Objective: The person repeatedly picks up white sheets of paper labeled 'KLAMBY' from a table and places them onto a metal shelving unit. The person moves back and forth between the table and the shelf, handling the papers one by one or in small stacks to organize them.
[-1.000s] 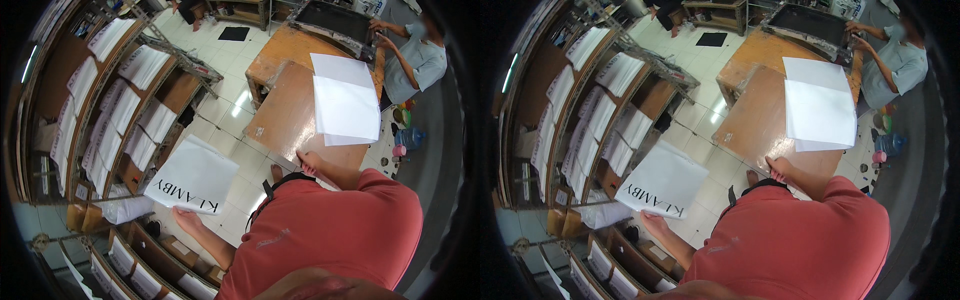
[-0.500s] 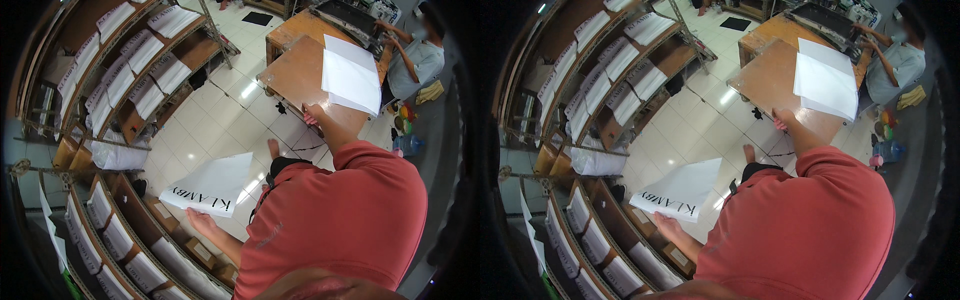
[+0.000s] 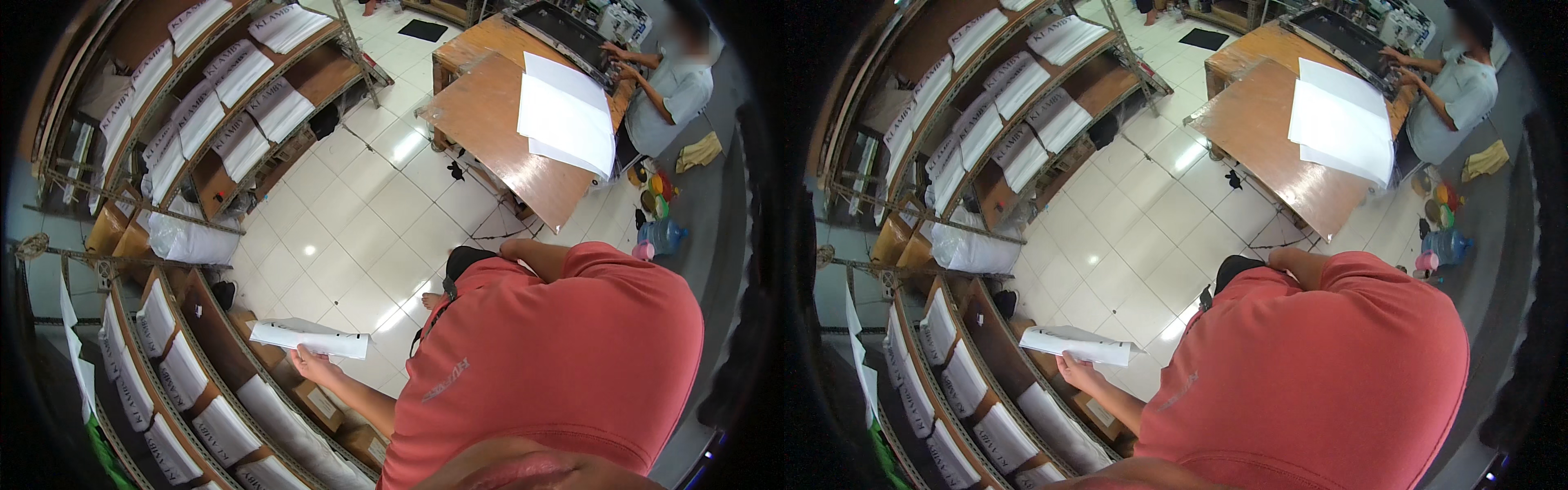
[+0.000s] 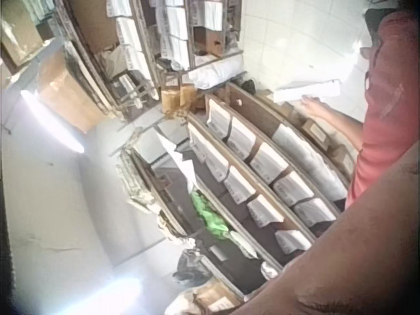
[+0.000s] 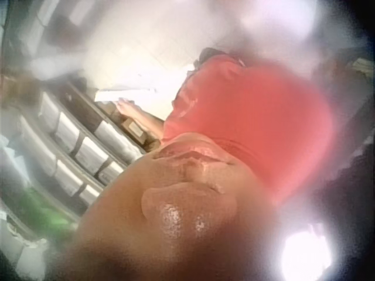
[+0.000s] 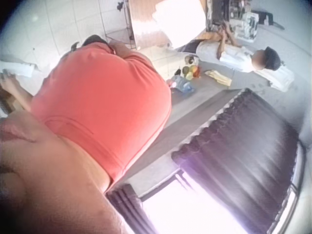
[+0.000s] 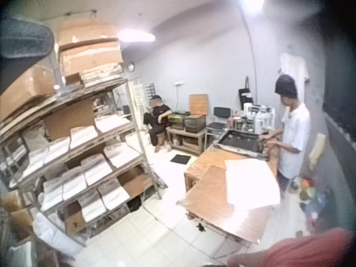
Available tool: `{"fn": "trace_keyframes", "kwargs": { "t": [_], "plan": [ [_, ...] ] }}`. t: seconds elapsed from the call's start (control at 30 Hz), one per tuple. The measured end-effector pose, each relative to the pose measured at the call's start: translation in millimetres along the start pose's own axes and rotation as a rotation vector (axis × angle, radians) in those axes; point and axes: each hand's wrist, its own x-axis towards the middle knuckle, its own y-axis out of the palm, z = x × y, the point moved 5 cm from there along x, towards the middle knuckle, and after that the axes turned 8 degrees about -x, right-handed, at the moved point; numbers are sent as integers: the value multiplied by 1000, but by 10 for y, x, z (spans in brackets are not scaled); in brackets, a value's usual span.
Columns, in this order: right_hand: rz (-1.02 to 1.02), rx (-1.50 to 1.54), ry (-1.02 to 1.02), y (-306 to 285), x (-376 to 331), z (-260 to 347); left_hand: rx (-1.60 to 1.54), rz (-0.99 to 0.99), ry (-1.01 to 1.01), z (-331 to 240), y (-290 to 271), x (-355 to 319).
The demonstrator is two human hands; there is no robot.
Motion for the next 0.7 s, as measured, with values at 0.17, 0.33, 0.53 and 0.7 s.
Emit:
{"fn": "trace_keyframes", "kwargs": {
  "t": [0.17, 0.33, 0.53, 0.7],
  "plan": [
    [6, 17, -12, -78, -60, -144, 50, -8, 39, 12, 95, -110],
    [-48, 45, -89, 403, 319, -511, 41, 110, 25, 66, 532, -120],
    [-133, 22, -197, 618, 24, -583, -9, 261, 3, 148, 1506, -543],
    [-117, 178, -120, 741, -175, -884, 22, 377, 17, 209, 1948, -821]
  ]
}}
